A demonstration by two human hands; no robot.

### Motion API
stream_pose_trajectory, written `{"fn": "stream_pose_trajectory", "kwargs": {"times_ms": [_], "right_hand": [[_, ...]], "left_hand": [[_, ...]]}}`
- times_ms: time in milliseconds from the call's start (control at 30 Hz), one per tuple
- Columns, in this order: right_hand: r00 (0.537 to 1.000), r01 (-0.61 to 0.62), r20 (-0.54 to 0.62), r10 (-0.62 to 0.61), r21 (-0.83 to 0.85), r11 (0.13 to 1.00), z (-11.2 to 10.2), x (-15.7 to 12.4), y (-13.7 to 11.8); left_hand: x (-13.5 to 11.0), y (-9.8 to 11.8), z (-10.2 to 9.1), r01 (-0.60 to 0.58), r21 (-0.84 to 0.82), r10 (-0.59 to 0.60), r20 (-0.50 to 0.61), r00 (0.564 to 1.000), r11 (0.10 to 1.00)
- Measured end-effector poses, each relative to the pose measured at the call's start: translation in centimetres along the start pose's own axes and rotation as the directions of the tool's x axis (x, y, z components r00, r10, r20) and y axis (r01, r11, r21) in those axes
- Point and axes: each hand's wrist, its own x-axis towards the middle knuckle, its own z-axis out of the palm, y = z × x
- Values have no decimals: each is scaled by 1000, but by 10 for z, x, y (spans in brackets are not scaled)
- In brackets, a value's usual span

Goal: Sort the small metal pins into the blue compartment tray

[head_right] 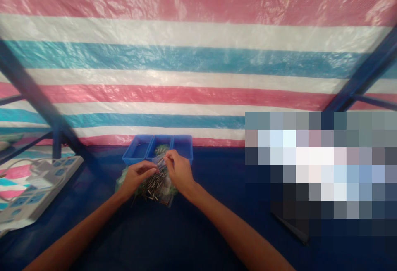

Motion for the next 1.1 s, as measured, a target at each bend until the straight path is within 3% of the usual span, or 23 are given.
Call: {"fn": "stream_pose_trajectory", "kwargs": {"times_ms": [300, 667, 833, 933, 1100], "right_hand": [[998, 7, 65, -10, 52, 999, 4, -3, -1], [994, 41, 95, -44, 35, 999, 4, -3, -4], [996, 31, 83, -39, 96, 995, 1, -1, -4], [989, 114, 87, -120, 69, 991, 1, -1, -4], [973, 207, 105, -206, -2, 978, -1, -1, -4]], "left_hand": [[1, 0, 1, 44, -139, -53, -66, 996, 989], [4, -1, -4, -25, -39, 21, -83, 996, 999], [3, 0, -8, -169, 102, 182, -135, 974, 980], [2, 0, -10, -222, 158, 243, -135, 961, 962], [1, -1, -10, -207, 180, 229, -111, 967, 962]]}}
